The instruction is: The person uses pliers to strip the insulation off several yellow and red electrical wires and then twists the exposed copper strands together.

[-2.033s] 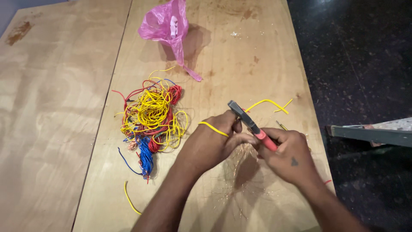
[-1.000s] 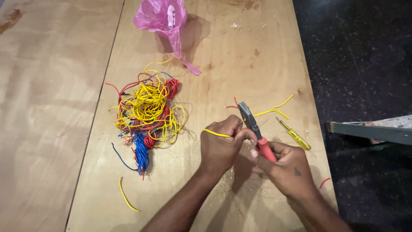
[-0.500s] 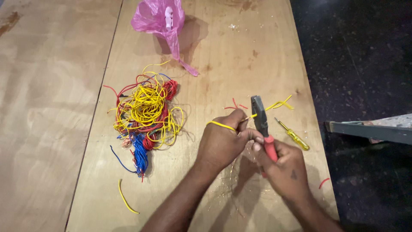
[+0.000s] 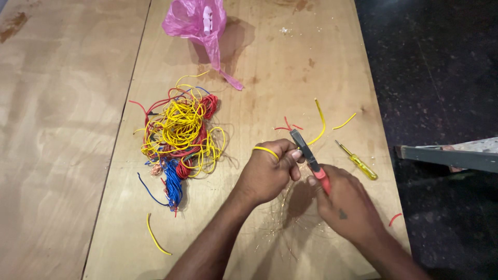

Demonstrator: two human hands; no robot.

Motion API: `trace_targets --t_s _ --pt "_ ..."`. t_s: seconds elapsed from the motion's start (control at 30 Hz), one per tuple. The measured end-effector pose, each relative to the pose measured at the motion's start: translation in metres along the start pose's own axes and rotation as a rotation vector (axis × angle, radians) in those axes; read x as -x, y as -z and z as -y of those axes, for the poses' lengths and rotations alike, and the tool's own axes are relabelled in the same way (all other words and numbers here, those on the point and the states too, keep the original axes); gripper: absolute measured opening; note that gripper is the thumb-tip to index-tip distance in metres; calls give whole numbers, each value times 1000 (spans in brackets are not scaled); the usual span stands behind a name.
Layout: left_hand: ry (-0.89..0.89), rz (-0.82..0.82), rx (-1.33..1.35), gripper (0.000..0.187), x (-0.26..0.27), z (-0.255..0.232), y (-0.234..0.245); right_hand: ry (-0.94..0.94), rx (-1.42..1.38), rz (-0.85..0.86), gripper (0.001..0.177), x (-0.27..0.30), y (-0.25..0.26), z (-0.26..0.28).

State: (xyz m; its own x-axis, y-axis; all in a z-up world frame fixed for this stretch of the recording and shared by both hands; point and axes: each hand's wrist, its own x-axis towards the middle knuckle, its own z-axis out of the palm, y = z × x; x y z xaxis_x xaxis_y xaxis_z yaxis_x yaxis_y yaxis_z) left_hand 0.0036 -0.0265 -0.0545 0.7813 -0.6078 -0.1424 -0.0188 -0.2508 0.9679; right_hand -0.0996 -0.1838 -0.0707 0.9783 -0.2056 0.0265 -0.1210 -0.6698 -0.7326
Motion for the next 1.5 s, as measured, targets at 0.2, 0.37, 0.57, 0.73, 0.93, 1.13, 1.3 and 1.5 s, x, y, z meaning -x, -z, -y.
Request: trace_targets --t_s 0.2,0.37,0.57,0.73,0.93,1.13,1.3,1.5 --pt "-144 41 -41 17 -3 7 2 -198 -150 176 26 -8 3 -11" --pt "-179 141 108 21 -3 11 8 -396 -406 331 38 -7 -1 -18" --pt "-167 96 65 24 1 3 1 -106 -181 82 31 -5 2 -7" --pt "-192 28 -169 22 8 -12 6 168 196 -122 30 -9 8 -6" --pt "-63 -56 -285 46 8 -11 0 -1 124 -47 17 -16 22 7" --pt "-210 -418 -274 50 4 -6 -8 -186 -17 -33 19 -18 17 20" --pt "-326 -397 -233 44 -2 -5 -11 -85 11 -27 21 -29 33 14" --pt "-333 -528 -74 40 4 2 -29 -235 -171 20 21 -20 24 14"
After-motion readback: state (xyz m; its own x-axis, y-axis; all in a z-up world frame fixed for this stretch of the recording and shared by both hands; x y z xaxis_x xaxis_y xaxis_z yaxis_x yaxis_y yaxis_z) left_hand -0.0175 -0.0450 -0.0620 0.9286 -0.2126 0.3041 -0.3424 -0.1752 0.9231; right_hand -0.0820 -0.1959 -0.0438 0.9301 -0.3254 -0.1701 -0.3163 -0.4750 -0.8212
